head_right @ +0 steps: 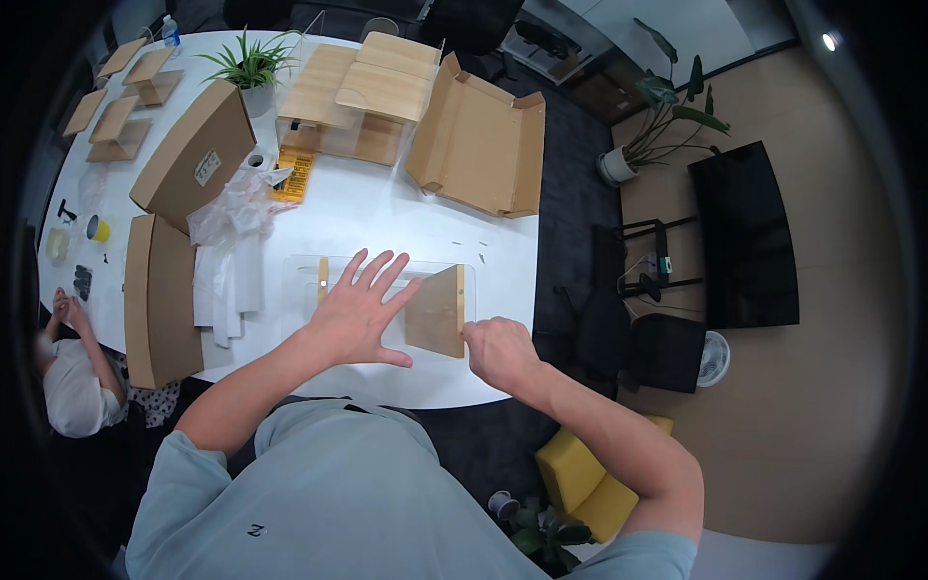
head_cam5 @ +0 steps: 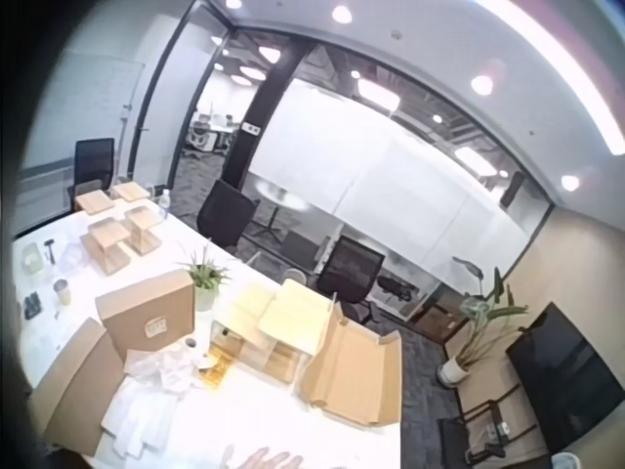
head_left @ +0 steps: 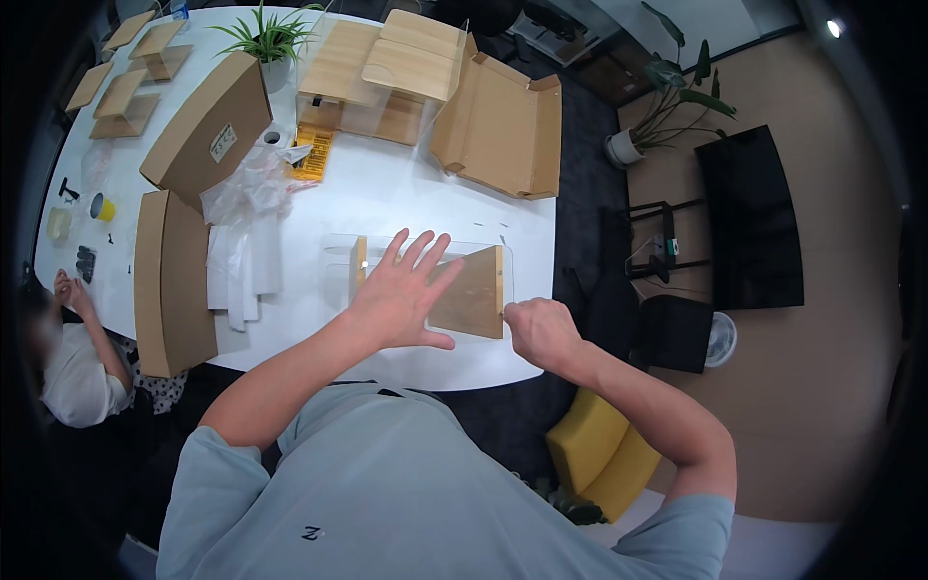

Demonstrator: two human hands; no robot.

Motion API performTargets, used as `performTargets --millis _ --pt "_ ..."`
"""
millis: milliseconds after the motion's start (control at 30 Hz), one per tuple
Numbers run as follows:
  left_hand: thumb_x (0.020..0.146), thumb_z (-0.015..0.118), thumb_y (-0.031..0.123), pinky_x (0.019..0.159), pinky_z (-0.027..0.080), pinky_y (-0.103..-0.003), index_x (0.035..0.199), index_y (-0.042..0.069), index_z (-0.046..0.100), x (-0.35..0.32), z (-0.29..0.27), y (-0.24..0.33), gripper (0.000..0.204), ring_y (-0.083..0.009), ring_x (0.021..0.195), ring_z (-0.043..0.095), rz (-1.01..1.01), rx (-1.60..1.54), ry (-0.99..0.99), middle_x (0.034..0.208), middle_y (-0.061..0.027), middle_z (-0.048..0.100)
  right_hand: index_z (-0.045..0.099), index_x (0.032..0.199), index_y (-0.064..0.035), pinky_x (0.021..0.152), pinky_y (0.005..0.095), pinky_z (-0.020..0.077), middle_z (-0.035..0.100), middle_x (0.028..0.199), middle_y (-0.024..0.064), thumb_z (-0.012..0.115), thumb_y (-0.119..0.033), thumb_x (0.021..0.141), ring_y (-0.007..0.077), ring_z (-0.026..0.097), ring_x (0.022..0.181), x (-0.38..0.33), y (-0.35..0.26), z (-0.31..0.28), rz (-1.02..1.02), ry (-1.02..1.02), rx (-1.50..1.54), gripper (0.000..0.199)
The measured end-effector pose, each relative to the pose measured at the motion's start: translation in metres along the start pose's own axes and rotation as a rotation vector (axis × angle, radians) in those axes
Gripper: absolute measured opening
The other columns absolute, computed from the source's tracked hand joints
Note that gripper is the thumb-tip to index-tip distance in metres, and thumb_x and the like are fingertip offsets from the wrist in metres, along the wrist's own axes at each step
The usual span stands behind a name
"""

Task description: The person assembles a small wooden and acrylic shelving unit by inserting wooden dowels into pre-drilled holes on the acrylic panels. The person aligns the dowels and presses them into place, building the frame step by step.

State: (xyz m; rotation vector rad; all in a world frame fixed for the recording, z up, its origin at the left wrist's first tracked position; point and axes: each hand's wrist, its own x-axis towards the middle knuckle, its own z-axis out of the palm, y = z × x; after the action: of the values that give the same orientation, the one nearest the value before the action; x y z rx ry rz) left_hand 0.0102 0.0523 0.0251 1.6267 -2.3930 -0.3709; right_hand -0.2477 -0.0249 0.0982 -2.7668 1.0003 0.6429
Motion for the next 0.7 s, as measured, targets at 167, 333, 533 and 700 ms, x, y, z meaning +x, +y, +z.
performTargets --millis 167,333,533,700 --pt "0.080 0.069 0.086 0.134 0.013 -0.060 0.166 0.010 0.039 0.002 0.008 -0.001 0.118 -0.0409 0.162 0.025 0.006 -0.021 0.032 0.173 -0.0240 0.030 0.066 0.081 -0.0046 0.069 0.0446 0.0543 0.067 0.073 0.0130 0.063 -0.006 0.087 0.0316 0.067 0.075 -0.005 0.009 -0.002 -0.174 0.130 -0.116 0.006" --pt "0.082 0.068 0.084 0.134 0.013 -0.059 0.166 0.010 0.040 0.001 0.005 0.002 0.116 -0.0407 0.162 0.025 -0.004 -0.004 0.027 0.173 -0.0237 0.032 0.066 0.080 -0.0046 0.070 0.0439 0.0545 0.068 0.074 0.0124 0.065 -0.006 0.089 0.0319 0.067 0.075 0.005 0.026 -0.021 -0.187 0.284 -0.039 0.010" --pt "0.081 0.069 0.085 0.134 0.013 -0.060 0.166 0.011 0.039 0.000 0.003 0.001 0.116 -0.0411 0.162 0.025 -0.011 0.000 0.023 0.173 -0.0241 0.031 0.070 0.082 -0.0040 0.073 0.0441 0.0558 0.069 0.076 0.0116 0.066 -0.007 0.093 0.0315 0.069 0.078 0.038 0.028 -0.009 -0.099 0.336 -0.050 0.012" --pt "0.081 0.069 0.084 0.133 0.014 -0.060 0.165 0.009 0.042 0.000 0.006 0.002 0.116 -0.0408 0.161 0.027 -0.006 0.000 0.063 0.171 -0.0243 0.034 0.071 0.082 -0.0044 0.073 0.0451 0.0550 0.069 0.076 0.0107 0.066 -0.009 0.093 0.0309 0.068 0.077 0.038 0.036 -0.004 -0.090 0.336 -0.079 0.013"
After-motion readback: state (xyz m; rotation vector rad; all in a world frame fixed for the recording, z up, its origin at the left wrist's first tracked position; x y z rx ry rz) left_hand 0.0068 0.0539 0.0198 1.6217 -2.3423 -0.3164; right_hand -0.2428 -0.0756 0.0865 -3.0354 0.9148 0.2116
